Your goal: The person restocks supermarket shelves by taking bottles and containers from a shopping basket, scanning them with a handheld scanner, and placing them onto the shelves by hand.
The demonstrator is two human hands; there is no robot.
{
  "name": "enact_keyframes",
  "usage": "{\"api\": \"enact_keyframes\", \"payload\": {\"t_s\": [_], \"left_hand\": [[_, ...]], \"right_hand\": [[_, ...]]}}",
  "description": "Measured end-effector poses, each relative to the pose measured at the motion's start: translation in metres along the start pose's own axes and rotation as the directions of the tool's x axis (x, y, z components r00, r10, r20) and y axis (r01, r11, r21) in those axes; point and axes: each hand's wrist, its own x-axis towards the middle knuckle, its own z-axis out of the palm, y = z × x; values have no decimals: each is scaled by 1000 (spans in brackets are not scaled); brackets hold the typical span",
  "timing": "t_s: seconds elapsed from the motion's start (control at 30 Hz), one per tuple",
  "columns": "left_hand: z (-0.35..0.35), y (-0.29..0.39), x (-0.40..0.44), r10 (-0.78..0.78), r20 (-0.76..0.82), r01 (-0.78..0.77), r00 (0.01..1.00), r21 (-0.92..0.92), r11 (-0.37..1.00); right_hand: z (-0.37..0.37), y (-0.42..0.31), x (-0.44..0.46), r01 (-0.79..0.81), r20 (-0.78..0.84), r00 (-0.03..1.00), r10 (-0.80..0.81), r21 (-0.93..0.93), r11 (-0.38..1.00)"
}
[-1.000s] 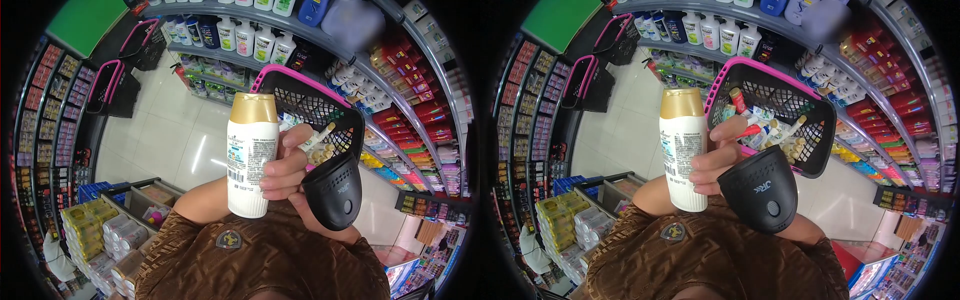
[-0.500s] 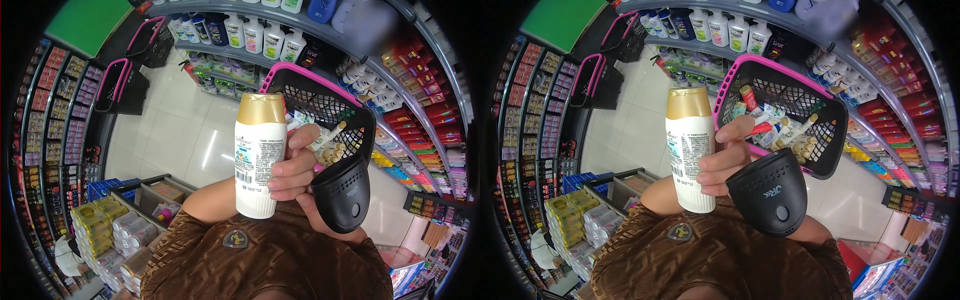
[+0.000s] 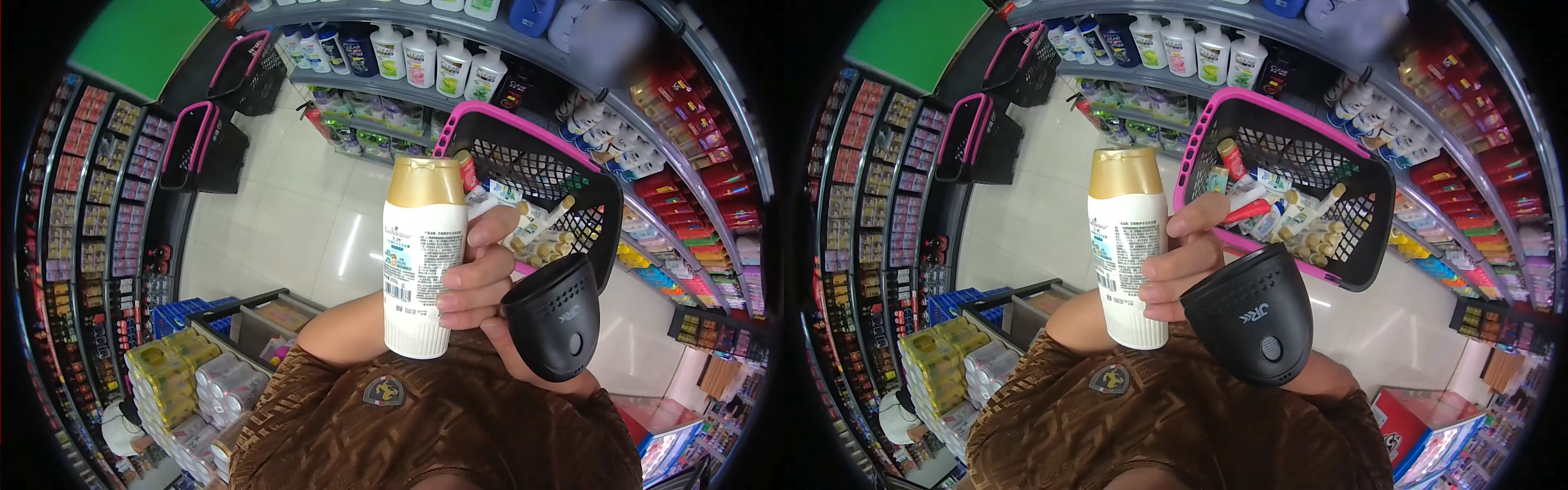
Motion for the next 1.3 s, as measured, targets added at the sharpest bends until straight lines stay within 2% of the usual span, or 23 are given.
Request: {"api": "enact_keyframes", "payload": {"t_s": [0.13,0.23,0.67,0.93,1.0,1.13,1.3], "left_hand": [[-9,0,2,16,61,-12,998,-51,999],[-15,0,12,-56,63,60,996,-69,996],[-51,-24,58,-105,-8,104,994,-94,990],[-78,-38,86,-159,-44,150,986,-165,975],[-89,-42,91,-176,20,176,984,-214,961],[-103,-47,98,-239,-5,231,971,-245,942],[-119,-57,105,-244,-107,212,964,-245,946]], "right_hand": [[-4,-1,-2,13,3,1000,-12,-11,1000],[-10,-4,-2,28,-11,1000,-28,-14,1000],[-52,-25,-21,95,-64,993,-94,3,995],[-78,-32,-49,188,-144,971,-191,-30,982],[-84,-31,-56,209,-176,961,-212,-38,977],[-94,-28,-70,248,-220,942,-252,-50,968],[-112,-29,-84,280,-247,926,-285,-56,958]]}}
